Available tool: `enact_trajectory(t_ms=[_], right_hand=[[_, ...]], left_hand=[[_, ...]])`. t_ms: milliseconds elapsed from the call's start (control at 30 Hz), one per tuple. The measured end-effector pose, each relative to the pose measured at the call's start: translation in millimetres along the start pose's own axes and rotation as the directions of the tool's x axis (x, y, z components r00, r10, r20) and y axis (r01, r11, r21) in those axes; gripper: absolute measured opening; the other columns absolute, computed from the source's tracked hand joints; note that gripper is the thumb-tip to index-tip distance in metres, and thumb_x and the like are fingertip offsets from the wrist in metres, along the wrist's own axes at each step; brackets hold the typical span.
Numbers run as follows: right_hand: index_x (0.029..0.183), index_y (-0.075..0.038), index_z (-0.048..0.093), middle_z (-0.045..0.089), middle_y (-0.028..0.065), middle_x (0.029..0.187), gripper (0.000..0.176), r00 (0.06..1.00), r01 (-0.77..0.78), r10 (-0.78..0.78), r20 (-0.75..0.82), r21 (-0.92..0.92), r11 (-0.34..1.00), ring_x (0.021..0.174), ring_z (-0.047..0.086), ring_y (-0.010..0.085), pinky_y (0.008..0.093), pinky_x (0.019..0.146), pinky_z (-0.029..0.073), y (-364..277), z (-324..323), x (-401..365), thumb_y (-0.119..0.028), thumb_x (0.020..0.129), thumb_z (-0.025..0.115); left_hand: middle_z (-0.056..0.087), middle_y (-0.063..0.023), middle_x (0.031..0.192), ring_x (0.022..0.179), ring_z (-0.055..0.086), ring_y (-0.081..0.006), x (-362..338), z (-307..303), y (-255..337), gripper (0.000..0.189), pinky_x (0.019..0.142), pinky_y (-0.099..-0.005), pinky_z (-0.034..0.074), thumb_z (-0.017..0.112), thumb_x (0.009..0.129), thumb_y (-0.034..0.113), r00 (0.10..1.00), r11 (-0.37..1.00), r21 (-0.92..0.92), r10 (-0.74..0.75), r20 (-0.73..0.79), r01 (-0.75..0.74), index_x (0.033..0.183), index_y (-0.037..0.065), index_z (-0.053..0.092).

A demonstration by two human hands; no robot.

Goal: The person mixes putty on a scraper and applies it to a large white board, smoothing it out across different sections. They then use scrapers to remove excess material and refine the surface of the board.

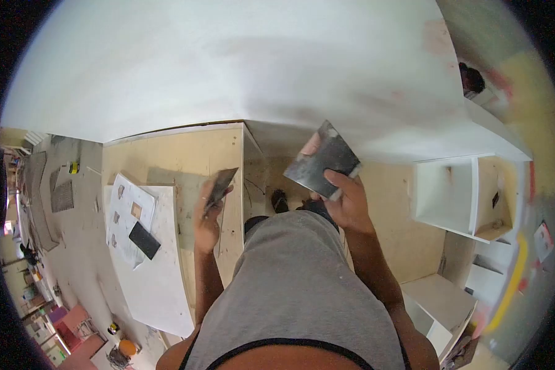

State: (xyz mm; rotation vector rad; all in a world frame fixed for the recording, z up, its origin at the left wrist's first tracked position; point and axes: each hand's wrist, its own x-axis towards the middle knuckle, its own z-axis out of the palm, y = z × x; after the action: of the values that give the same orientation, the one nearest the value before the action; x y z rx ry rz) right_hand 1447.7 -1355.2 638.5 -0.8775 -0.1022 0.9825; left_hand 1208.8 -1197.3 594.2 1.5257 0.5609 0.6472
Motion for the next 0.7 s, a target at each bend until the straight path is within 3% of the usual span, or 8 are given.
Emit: enact_trajectory(t_ms=[100, 167, 267, 367, 400, 433, 500, 700], right_hand=[[0.115, -0.002, 0.051, 0.062, 0.0102, 0.098, 0.031, 0.997, -0.076, 0.074, -0.017, -0.213, 0.974, 0.083, 0.063, 0.0223, 0.0364, 0.07, 0.051, 8, 8, 0, -0.007, 0.086, 0.059], [0.116, -0.001, 0.052, 0.062, 0.0096, 0.1, 0.032, 0.986, -0.121, 0.144, 0.082, -0.242, 0.963, 0.086, 0.062, 0.0219, 0.0361, 0.074, 0.05, 24, 10, 1, -0.006, 0.085, 0.059], [0.117, -0.001, 0.052, 0.062, 0.0096, 0.101, 0.033, 0.978, -0.154, 0.182, 0.099, -0.242, 0.958, 0.087, 0.062, 0.0219, 0.0361, 0.072, 0.051, 37, 22, 4, -0.004, 0.085, 0.058], [0.118, 0.0, 0.052, 0.062, 0.01, 0.103, 0.036, 0.953, -0.103, 0.151, 0.262, -0.19, 0.976, 0.088, 0.062, 0.023, 0.0372, 0.07, 0.052, 9, 70, 7, -0.002, 0.083, 0.058], [0.118, 0.0, 0.052, 0.062, 0.01, 0.103, 0.036, 0.943, -0.068, 0.13, 0.308, -0.205, 0.976, 0.088, 0.062, 0.023, 0.0372, 0.07, 0.052, -1, 80, 13, -0.002, 0.083, 0.058], [0.118, 0.0, 0.052, 0.062, 0.0103, 0.104, 0.037, 0.957, -0.051, 0.118, 0.266, -0.247, 0.968, 0.089, 0.062, 0.0236, 0.0378, 0.069, 0.052, -11, 84, 14, -0.003, 0.082, 0.058], [0.118, 0.0, 0.052, 0.062, 0.0105, 0.105, 0.038, 0.971, -0.013, 0.081, 0.226, -0.289, 0.957, 0.089, 0.062, 0.0242, 0.0385, 0.068, 0.053, -33, 99, 13, -0.004, 0.082, 0.059], [0.117, 0.002, 0.05, 0.062, 0.0115, 0.1, 0.043, 0.939, 0.323, -0.194, 0.285, -0.531, 0.783, 0.084, 0.062, 0.0227, 0.0362, 0.064, 0.052, -92, 161, 19, -0.003, 0.077, 0.062]], left_hand=[[0.059, -0.0202, 0.121, 0.105, 0.063, -0.031, -4, -2, -23, 0.039, 0.094, -0.0346, 0.045, 0.048, 0.086, -0.008, 0.973, 0.935, -0.353, -0.097, -0.207, 0.018, 0.12, 0.005, 0.062], [0.064, -0.0087, 0.089, 0.088, 0.061, -0.0214, -25, -12, -70, 0.02, 0.085, -0.0336, 0.047, 0.05, 0.084, -0.002, 0.959, 0.931, 0.366, 0.103, -0.265, 0.001, 0.098, -0.007, 0.063], [0.062, -0.0058, 0.083, 0.079, 0.057, -0.018, -35, -10, -93, 0.011, 0.076, -0.0324, 0.047, 0.051, 0.083, -0.002, 0.953, 0.927, 0.375, 0.109, -0.284, 0.005, 0.085, -0.006, 0.061], [0.064, -0.0061, 0.093, 0.088, 0.06, -0.0172, -28, -5, -96, 0.011, 0.081, -0.0305, 0.046, 0.052, 0.083, 0.0, 0.925, 1.0, 0.001, -0.019, -0.379, 0.021, 0.087, 0.0, 0.063], [0.064, -0.0071, 0.101, 0.095, 0.06, -0.0193, -24, -4, -78, 0.02, 0.087, -0.0333, 0.047, 0.052, 0.081, -0.001, 0.953, 0.907, -0.419, -0.081, -0.291, -0.051, 0.098, 0.0, 0.063], [0.063, -0.0095, 0.109, 0.103, 0.06, -0.0234, -26, -9, -99, 0.031, 0.096, -0.0403, 0.046, 0.051, 0.079, -0.002, 0.951, 0.999, 0.014, -0.043, -0.307, 0.05, 0.109, -0.003, 0.06], [0.061, -0.0115, 0.116, 0.11, 0.059, -0.0273, -1, -1, -33, 0.038, 0.103, -0.0517, 0.043, 0.049, 0.077, -0.003, 0.952, 0.626, -0.777, -0.191, -0.237, -0.068, 0.115, -0.003, 0.057], [0.061, -0.0124, 0.113, 0.106, 0.06, -0.0278, 2, -10, -15, 0.039, 0.103, -0.0533, 0.042, 0.048, 0.077, -0.004, 0.942, 0.533, -0.823, -0.131, -0.307, -0.194, 0.115, -0.005, 0.055]])
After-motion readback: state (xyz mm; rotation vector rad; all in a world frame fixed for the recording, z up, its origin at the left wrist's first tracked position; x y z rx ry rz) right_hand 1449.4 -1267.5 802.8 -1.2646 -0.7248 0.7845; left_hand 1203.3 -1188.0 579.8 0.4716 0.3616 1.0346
